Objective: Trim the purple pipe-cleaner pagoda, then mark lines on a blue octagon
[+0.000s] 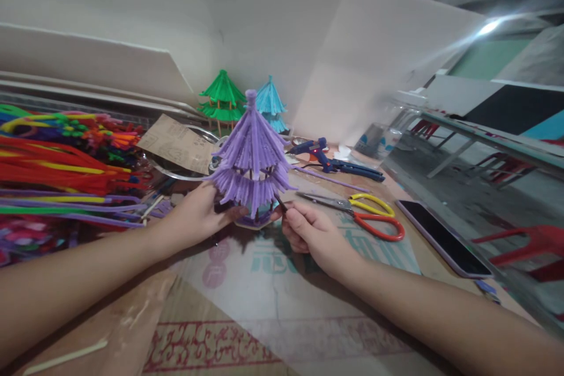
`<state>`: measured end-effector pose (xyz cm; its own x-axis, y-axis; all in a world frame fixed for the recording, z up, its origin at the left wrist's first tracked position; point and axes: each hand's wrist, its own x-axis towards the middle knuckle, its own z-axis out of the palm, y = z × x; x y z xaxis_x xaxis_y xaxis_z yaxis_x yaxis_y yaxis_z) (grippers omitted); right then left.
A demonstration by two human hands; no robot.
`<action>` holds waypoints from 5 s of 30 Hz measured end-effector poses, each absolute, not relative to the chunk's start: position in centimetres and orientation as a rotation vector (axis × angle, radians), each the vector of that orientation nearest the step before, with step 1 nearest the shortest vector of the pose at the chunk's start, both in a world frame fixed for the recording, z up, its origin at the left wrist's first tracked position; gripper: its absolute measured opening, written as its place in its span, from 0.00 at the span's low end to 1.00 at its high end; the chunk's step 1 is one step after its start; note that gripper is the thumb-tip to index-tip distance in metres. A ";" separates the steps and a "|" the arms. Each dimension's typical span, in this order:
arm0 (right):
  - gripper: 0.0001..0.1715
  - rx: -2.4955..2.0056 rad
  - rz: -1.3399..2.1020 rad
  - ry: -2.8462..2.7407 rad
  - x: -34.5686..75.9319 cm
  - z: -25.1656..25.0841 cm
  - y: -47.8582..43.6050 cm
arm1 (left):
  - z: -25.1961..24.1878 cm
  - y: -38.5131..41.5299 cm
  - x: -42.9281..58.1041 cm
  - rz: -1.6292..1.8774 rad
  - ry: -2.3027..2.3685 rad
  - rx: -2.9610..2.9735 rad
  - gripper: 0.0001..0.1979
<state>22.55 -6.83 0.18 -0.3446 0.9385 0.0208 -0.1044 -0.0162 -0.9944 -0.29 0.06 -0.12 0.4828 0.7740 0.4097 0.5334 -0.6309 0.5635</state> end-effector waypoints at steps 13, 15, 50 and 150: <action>0.30 -0.945 1.481 -1.386 22.5 0.4 -6.9 | -0.3 0.2 -0.3 0.944 1.080 2.377 0.27; 0.30 -0.942 1.481 -1.380 22.5 0.4 -6.9 | -0.3 0.2 -0.4 0.949 1.065 2.383 0.26; 0.33 -0.935 1.382 -1.473 22.5 -0.3 -7.3 | -0.8 0.4 -0.4 1.028 1.136 2.235 0.25; 0.31 -0.869 1.431 -1.361 22.6 0.1 -6.7 | -0.2 -0.1 -0.5 0.914 1.024 2.308 0.34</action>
<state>22.62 -6.68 0.06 -0.3016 0.9470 0.1102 -0.1575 0.0646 -0.9854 -0.46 -0.11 -0.21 0.5042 0.7721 0.3868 0.4723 -0.6215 0.6250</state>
